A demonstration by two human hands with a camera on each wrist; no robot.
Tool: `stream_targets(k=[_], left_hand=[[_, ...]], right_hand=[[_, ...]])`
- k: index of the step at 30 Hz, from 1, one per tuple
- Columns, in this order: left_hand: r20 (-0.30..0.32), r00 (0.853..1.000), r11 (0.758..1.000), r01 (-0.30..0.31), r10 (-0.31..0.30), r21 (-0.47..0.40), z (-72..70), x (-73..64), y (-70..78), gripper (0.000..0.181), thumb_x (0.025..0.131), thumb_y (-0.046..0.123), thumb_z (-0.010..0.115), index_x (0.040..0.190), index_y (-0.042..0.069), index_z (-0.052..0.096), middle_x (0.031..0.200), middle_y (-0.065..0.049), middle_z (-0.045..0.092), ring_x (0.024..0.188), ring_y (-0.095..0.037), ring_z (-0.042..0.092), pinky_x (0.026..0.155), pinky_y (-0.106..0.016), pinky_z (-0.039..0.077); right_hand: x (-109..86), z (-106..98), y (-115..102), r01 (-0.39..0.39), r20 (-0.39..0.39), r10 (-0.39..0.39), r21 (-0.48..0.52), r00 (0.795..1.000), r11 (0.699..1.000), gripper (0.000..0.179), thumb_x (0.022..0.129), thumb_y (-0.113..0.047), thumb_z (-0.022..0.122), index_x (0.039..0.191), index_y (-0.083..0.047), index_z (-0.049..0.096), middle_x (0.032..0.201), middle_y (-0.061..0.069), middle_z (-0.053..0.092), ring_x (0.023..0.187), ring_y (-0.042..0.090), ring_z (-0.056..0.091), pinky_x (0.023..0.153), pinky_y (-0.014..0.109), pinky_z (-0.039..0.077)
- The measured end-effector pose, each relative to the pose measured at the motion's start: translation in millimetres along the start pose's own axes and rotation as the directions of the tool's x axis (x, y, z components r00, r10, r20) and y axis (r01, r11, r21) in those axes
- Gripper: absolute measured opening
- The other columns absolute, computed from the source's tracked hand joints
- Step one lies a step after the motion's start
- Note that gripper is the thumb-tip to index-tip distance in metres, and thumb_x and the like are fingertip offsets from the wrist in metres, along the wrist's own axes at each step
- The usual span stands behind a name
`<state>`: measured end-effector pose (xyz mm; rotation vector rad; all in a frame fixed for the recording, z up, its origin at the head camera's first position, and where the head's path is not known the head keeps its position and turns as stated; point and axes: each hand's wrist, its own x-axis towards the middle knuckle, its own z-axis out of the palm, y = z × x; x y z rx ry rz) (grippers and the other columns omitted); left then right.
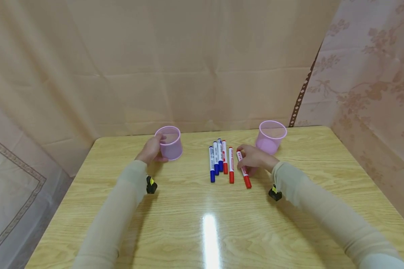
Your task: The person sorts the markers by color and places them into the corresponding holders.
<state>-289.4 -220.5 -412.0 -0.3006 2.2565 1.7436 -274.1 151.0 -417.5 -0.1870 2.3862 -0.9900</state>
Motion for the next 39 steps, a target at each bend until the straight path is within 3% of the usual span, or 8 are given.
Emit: stream_targets(k=[6,13,21,30,39], left_hand=[[-0.001,1.0,1.0,0.002,-0.002,0.015,-0.6,3.3,0.4,0.057,0.109,0.037,0.024,0.154,0.004,0.035,0.156,-0.023,0.03,0.129,-0.044,0.042,0.08,-0.044,0.061],[-0.009,1.0,1.0,-0.007,0.007,0.029,-2.6,4.9,4.6,0.057,0.109,0.039,0.025,0.153,0.005,0.036,0.157,-0.022,0.029,0.13,-0.043,0.041,0.081,-0.045,0.06],[-0.009,1.0,0.999,-0.018,0.018,0.038,-3.9,1.6,4.5,0.059,0.109,0.039,0.023,0.153,0.002,0.036,0.155,-0.025,0.03,0.127,-0.043,0.042,0.079,-0.044,0.061],[0.002,1.0,0.999,-0.011,0.011,0.051,-3.0,0.6,-3.1,0.057,0.108,0.037,0.025,0.152,0.004,0.038,0.15,-0.025,0.035,0.11,-0.039,0.051,0.075,-0.041,0.061],[-0.001,1.0,0.998,-0.015,0.015,0.067,-0.9,1.9,-4.6,0.058,0.108,0.041,0.024,0.152,0.005,0.037,0.153,-0.023,0.032,0.121,-0.04,0.045,0.08,-0.044,0.06]], right_hand=[[0.0,-3,-4,0.009,0.011,-0.01,0.019,1.0,1.0,0.082,0.084,-0.002,0.073,0.153,0.004,0.029,0.119,0.028,0.055,0.066,0.025,0.066,0.057,0.04,0.061],[0.3,-11,-13,0.069,0.001,-0.069,0.001,0.998,0.998,0.081,0.085,-0.005,0.074,0.153,0.005,0.029,0.133,0.033,0.05,0.082,0.028,0.066,0.062,0.039,0.061],[1.7,-12,-23,0.029,0.025,-0.031,0.057,0.999,0.998,0.078,0.09,-0.006,0.071,0.154,0.004,0.027,0.135,0.033,0.047,0.084,0.028,0.065,0.064,0.041,0.062],[1.8,-8,-34,0.016,0.029,-0.018,0.06,0.999,0.998,0.075,0.088,-0.007,0.072,0.151,0.001,0.032,0.134,0.028,0.047,0.087,0.03,0.066,0.062,0.043,0.062],[-0.4,-7,-47,0.073,0.028,-0.075,0.056,0.997,0.996,0.074,0.09,-0.003,0.068,0.153,0.001,0.03,0.132,0.029,0.048,0.084,0.029,0.066,0.061,0.042,0.062]])
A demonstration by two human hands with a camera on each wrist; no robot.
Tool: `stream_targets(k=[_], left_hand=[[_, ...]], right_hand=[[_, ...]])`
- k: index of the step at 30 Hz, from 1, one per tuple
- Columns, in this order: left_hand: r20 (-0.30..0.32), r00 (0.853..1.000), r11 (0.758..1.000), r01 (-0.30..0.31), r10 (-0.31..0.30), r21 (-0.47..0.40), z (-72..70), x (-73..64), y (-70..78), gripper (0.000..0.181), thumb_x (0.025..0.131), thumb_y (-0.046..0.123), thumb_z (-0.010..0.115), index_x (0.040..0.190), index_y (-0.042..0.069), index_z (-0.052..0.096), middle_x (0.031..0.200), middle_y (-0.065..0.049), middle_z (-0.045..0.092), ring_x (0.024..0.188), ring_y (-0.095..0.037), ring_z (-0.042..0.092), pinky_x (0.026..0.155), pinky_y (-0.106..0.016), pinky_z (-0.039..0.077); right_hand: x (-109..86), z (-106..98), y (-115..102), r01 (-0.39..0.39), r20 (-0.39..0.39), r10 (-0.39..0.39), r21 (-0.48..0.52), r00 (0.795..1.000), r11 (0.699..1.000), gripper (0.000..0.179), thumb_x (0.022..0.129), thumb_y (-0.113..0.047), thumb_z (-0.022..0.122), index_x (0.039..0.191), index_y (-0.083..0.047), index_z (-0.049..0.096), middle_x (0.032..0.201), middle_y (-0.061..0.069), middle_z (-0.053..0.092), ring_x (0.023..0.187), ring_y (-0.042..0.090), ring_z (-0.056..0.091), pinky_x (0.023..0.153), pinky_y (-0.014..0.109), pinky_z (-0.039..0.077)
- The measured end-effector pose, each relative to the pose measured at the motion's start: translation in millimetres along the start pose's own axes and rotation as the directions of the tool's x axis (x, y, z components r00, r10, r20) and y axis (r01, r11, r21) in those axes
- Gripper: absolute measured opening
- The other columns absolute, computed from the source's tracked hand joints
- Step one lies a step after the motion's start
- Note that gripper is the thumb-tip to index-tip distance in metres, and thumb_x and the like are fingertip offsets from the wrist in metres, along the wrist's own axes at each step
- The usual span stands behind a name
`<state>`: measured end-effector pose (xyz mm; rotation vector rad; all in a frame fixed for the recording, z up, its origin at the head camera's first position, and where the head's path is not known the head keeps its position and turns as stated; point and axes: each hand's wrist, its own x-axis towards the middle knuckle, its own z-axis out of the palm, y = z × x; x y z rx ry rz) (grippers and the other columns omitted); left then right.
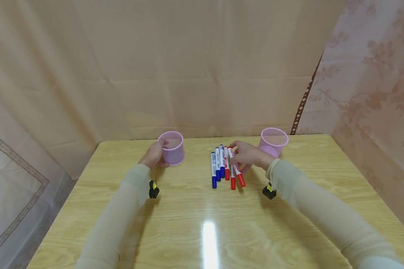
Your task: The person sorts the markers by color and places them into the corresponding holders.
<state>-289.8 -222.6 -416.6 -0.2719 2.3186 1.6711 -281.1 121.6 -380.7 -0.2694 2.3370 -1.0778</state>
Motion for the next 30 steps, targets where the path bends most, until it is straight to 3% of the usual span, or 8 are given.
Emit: stream_targets(k=[16,24,30], left_hand=[[-0.018,1.0,1.0,0.003,-0.004,-0.007,-1.6,1.6,1.6,0.058,0.108,0.04,0.025,0.151,0.005,0.039,0.151,-0.024,0.033,0.117,-0.04,0.048,0.076,-0.042,0.061],[-0.025,1.0,1.0,0.006,-0.007,-0.012,-2.8,-1.8,4.5,0.057,0.108,0.039,0.024,0.152,0.005,0.038,0.153,-0.024,0.031,0.122,-0.041,0.045,0.075,-0.041,0.061],[-0.008,1.0,0.999,0.019,-0.019,-0.027,-0.1,-1.9,3.3,0.058,0.108,0.039,0.024,0.153,0.005,0.037,0.155,-0.024,0.03,0.124,-0.042,0.045,0.079,-0.043,0.061]], right_hand=[[9.4,1,-30,0.025,0.07,-0.032,0.093,0.997,0.995,0.073,0.091,-0.003,0.067,0.154,-0.006,0.029,0.134,0.025,0.046,0.092,0.033,0.064,0.07,0.051,0.061],[15.6,5,-46,0.069,0.086,-0.078,0.104,0.993,0.992,0.072,0.092,-0.003,0.066,0.154,-0.006,0.03,0.128,0.023,0.049,0.08,0.027,0.063,0.061,0.043,0.062],[15.7,8,-59,0.088,0.093,-0.098,0.105,0.991,0.991,0.074,0.09,-0.002,0.068,0.154,-0.008,0.031,0.125,0.021,0.051,0.079,0.025,0.062,0.062,0.043,0.062]])
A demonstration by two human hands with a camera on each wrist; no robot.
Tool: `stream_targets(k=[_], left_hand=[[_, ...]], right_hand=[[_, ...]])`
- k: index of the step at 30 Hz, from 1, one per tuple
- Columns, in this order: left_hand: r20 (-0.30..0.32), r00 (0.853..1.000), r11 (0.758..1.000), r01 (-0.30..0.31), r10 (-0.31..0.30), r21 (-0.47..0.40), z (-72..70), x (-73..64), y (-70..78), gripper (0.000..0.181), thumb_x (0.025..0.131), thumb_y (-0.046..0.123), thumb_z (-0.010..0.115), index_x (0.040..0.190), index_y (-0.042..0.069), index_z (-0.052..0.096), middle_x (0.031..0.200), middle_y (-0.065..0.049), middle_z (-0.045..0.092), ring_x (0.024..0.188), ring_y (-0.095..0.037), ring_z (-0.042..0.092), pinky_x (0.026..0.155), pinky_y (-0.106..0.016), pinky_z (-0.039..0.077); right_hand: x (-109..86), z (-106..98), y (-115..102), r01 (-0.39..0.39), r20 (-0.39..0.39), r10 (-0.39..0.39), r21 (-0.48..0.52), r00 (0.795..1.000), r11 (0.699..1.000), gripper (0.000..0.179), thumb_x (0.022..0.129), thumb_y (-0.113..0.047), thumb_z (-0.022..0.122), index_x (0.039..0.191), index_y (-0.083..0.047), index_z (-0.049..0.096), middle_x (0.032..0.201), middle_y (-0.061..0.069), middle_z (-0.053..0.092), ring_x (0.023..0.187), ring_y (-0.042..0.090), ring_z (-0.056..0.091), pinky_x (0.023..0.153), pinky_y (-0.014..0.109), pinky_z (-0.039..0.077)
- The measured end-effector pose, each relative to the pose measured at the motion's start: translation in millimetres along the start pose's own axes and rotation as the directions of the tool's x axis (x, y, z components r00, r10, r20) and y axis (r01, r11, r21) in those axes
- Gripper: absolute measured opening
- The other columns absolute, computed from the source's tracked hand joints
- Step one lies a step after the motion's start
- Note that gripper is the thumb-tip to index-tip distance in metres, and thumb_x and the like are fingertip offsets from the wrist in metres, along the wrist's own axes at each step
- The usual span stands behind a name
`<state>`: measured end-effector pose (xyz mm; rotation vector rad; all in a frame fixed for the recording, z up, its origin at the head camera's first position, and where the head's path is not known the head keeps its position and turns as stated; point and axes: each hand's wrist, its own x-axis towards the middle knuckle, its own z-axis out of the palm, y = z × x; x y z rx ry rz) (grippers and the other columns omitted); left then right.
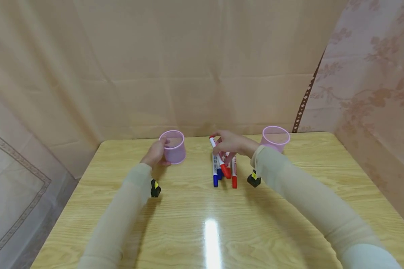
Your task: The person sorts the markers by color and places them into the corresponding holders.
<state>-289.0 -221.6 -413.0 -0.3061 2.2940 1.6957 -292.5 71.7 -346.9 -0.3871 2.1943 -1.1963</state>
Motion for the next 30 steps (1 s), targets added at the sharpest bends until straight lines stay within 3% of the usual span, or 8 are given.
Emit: stream_targets(k=[9,16,23,30], left_hand=[[-0.03,1.0,1.0,-0.001,0.002,0.016,-12.8,-3.4,-3.6,0.059,0.108,0.041,0.024,0.153,0.005,0.037,0.155,-0.024,0.03,0.127,-0.042,0.042,0.078,-0.044,0.061],[-0.025,1.0,1.0,0.003,-0.003,0.002,-8.3,-3.6,-1.3,0.058,0.108,0.04,0.025,0.153,0.005,0.037,0.155,-0.023,0.03,0.127,-0.042,0.042,0.081,-0.045,0.06],[-0.012,1.0,1.0,-0.019,0.019,0.022,-1.1,-0.9,4.7,0.059,0.109,0.039,0.023,0.153,0.004,0.037,0.157,-0.023,0.029,0.131,-0.042,0.04,0.084,-0.047,0.059],[-0.015,1.0,0.999,-0.023,0.024,0.032,5.0,3.1,1.6,0.06,0.109,0.043,0.022,0.152,0.003,0.038,0.153,-0.023,0.033,0.112,-0.041,0.051,0.077,-0.043,0.061]], right_hand=[[14.5,11,-21,0.046,0.028,-0.047,0.021,0.999,0.999,0.075,0.088,-0.002,0.068,0.154,-0.007,0.032,0.127,0.021,0.053,0.077,0.025,0.063,0.065,0.045,0.062],[19.5,14,-36,0.06,0.011,-0.061,0.097,0.998,0.994,0.078,0.089,0.002,0.067,0.156,-0.006,0.03,0.127,0.022,0.053,0.078,0.024,0.061,0.068,0.047,0.062],[31.6,18,-50,0.122,-0.087,-0.099,0.325,0.991,0.938,0.072,0.089,0.001,0.063,0.154,-0.007,0.032,0.116,0.021,0.054,0.088,0.033,0.064,0.071,0.051,0.062],[41.4,29,-63,0.147,-0.134,-0.104,0.365,0.985,0.919,0.069,0.092,-0.004,0.065,0.154,-0.008,0.034,0.124,0.023,0.052,0.093,0.038,0.066,0.069,0.051,0.062]])
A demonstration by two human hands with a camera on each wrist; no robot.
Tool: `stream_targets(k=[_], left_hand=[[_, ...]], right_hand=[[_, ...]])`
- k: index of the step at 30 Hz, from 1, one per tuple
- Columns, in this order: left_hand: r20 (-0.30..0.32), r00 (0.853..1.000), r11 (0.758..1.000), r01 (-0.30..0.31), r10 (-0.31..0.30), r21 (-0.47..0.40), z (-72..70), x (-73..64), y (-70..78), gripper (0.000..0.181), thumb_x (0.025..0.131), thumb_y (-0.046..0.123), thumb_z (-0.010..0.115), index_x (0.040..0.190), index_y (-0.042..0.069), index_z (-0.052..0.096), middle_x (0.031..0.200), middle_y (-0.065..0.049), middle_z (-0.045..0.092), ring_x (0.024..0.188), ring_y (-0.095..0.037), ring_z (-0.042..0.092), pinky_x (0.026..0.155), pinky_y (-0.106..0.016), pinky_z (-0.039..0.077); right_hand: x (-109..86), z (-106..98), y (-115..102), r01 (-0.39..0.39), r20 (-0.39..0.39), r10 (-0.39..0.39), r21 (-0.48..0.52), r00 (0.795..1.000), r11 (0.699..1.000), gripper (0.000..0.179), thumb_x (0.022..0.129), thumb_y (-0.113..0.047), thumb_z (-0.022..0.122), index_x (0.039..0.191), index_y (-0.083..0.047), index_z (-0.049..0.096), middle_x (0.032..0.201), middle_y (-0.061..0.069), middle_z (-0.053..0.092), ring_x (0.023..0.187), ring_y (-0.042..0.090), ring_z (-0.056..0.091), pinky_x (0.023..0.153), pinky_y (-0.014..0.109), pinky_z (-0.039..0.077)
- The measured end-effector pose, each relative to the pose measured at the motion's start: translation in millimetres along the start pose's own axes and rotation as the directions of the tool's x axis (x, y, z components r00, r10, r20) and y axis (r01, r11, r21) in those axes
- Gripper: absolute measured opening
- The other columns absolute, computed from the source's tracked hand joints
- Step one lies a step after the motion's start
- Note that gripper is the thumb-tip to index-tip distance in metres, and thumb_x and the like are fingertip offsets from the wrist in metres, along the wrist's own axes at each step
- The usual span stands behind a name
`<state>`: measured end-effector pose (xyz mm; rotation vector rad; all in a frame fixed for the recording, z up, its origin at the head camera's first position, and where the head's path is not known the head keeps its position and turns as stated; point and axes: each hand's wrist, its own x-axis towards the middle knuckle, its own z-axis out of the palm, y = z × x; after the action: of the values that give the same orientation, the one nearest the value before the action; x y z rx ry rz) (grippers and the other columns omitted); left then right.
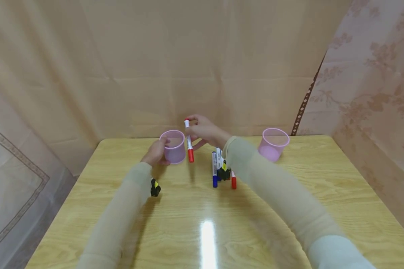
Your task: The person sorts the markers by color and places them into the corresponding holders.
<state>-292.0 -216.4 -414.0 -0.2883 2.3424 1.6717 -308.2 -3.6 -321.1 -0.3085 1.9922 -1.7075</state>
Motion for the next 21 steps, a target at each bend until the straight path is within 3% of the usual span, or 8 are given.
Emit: stream_targets(k=[6,10,17,21], left_hand=[[0.0,1.0,1.0,0.011,-0.011,-0.008,0.2,-3.7,0.1,0.061,0.109,0.043,0.021,0.153,0.004,0.037,0.155,-0.024,0.031,0.114,-0.042,0.05,0.082,-0.047,0.06],[-0.009,1.0,1.0,0.021,-0.021,-0.011,-2.0,-3.9,1.2,0.061,0.108,0.044,0.021,0.152,0.005,0.038,0.155,-0.023,0.032,0.12,-0.043,0.047,0.083,-0.047,0.06],[0.0,1.0,1.0,0.025,-0.025,-0.014,-3.0,-1.4,2.6,0.06,0.109,0.042,0.021,0.152,0.005,0.039,0.158,-0.021,0.028,0.132,-0.043,0.039,0.084,-0.047,0.059],[0.003,1.0,1.0,0.027,-0.027,-0.016,-1.7,-0.1,3.3,0.06,0.109,0.042,0.021,0.152,0.005,0.039,0.158,-0.02,0.028,0.133,-0.043,0.038,0.085,-0.048,0.059]], right_hand=[[7.1,7,-2,0.017,-0.029,-0.014,0.115,0.999,0.993,0.064,0.095,-0.006,0.063,0.153,-0.009,0.036,0.131,0.025,0.055,0.11,0.047,0.063,0.07,0.049,0.062],[11.9,10,-3,0.01,-0.038,-0.005,0.132,0.999,0.991,0.066,0.095,-0.004,0.065,0.154,-0.01,0.036,0.132,0.023,0.054,0.106,0.043,0.066,0.072,0.048,0.062],[18.8,13,-5,0.019,-0.07,-0.009,0.146,0.998,0.989,0.063,0.095,-0.003,0.062,0.153,-0.004,0.037,0.109,0.016,0.061,0.107,0.042,0.066,0.071,0.045,0.063],[21.7,13,-5,0.019,-0.073,-0.007,0.167,0.997,0.986,0.06,0.096,-0.004,0.062,0.152,-0.003,0.039,0.11,0.019,0.061,0.106,0.042,0.066,0.072,0.046,0.062]])
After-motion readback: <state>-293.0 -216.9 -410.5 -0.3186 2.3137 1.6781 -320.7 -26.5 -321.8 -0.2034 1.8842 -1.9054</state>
